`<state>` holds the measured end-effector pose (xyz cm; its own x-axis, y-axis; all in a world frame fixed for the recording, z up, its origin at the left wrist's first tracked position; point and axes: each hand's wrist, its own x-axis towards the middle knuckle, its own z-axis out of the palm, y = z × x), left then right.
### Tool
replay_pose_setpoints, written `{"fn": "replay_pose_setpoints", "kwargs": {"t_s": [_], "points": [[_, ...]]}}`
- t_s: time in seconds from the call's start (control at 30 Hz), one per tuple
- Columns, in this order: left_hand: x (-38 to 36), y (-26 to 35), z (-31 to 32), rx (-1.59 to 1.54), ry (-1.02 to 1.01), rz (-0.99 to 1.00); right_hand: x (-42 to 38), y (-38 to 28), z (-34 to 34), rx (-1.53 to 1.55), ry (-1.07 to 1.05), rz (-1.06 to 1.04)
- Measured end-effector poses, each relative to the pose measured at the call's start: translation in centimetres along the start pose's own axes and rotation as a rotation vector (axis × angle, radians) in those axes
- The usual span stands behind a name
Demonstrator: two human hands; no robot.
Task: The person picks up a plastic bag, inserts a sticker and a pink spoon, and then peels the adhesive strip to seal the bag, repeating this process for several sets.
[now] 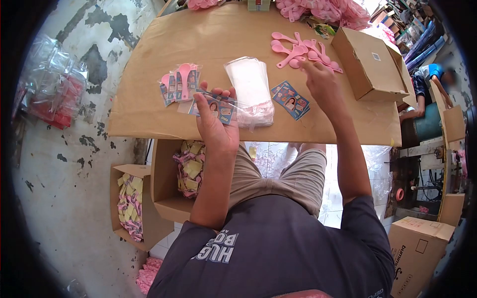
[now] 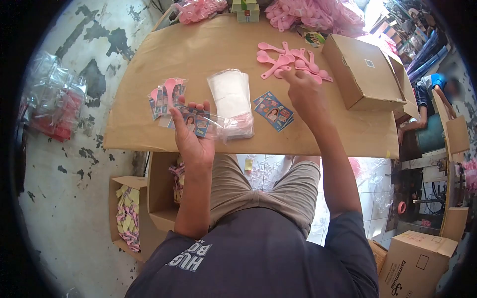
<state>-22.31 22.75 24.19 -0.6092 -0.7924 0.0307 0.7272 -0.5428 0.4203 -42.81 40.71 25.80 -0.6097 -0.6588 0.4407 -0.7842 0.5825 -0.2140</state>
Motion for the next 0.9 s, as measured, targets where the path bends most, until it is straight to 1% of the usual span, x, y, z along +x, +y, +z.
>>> {"fn": "replay_pose_setpoints", "kwargs": {"t_s": [0.03, 0.1, 0.13, 0.2, 0.23, 0.3, 0.37, 0.43, 0.47, 0.57, 0.63, 0.7, 0.77, 0.83, 0.9], "points": [[0.1, 0.1, -0.1, -0.016, 0.003, 0.019, -0.4, -1.3, -1.8, 0.000, -0.006, -0.003], [0.4, 0.3, -0.2, -0.041, -0.005, 0.035, -2.1, -4.6, -5.1, 0.583, 0.154, 0.171], [0.5, 0.4, -0.3, -0.065, -0.020, 0.051, -3.2, -5.3, -5.5, 0.583, 0.150, 0.168], [0.8, 0.6, -0.4, -0.075, -0.040, 0.061, -5.1, -6.4, -6.0, 1.234, 0.233, 0.272], [0.9, 0.6, -0.4, -0.085, -0.063, 0.068, -6.0, -6.9, -5.9, 1.235, 0.233, 0.272], [0.9, 0.7, -0.2, -0.080, -0.082, 0.065, -7.7, -7.2, -4.7, 1.422, 0.322, 0.351], [0.7, 0.7, 0.2, -0.073, -0.104, 0.060, -9.4, -6.8, -3.2, 1.364, 0.326, 0.385], [0.3, 0.5, 0.7, -0.091, -0.116, 0.034, -10.4, -7.3, -2.5, 1.552, 0.288, 0.420], [0.2, 0.4, 0.9, -0.089, -0.119, 0.033, -10.7, -7.8, -2.6, 1.608, 0.259, 0.494], [-0.1, 0.0, 1.3, -0.039, -0.099, 0.040, -11.3, -9.0, -2.4, 1.668, 0.245, 0.537], [-0.3, -0.4, 1.5, -0.024, -0.107, 0.038, -11.5, -9.3, -2.3, 1.696, 0.251, 0.530], [-0.8, -0.9, 1.9, 0.010, -0.132, 0.038, -11.5, -9.8, -2.3, 1.831, 0.216, 0.572], [-1.3, -1.6, 2.2, 0.045, -0.157, 0.037, -11.5, -10.4, -2.2, 1.864, 0.194, 0.563], [-1.8, -2.6, 2.4, -0.019, -0.185, -0.069, -11.6, -11.2, -2.0, 1.873, 0.137, 0.591], [-2.3, -3.0, 2.7, -0.010, -0.192, -0.083, -12.0, -11.2, -1.5, 1.872, 0.132, 0.586]]}}
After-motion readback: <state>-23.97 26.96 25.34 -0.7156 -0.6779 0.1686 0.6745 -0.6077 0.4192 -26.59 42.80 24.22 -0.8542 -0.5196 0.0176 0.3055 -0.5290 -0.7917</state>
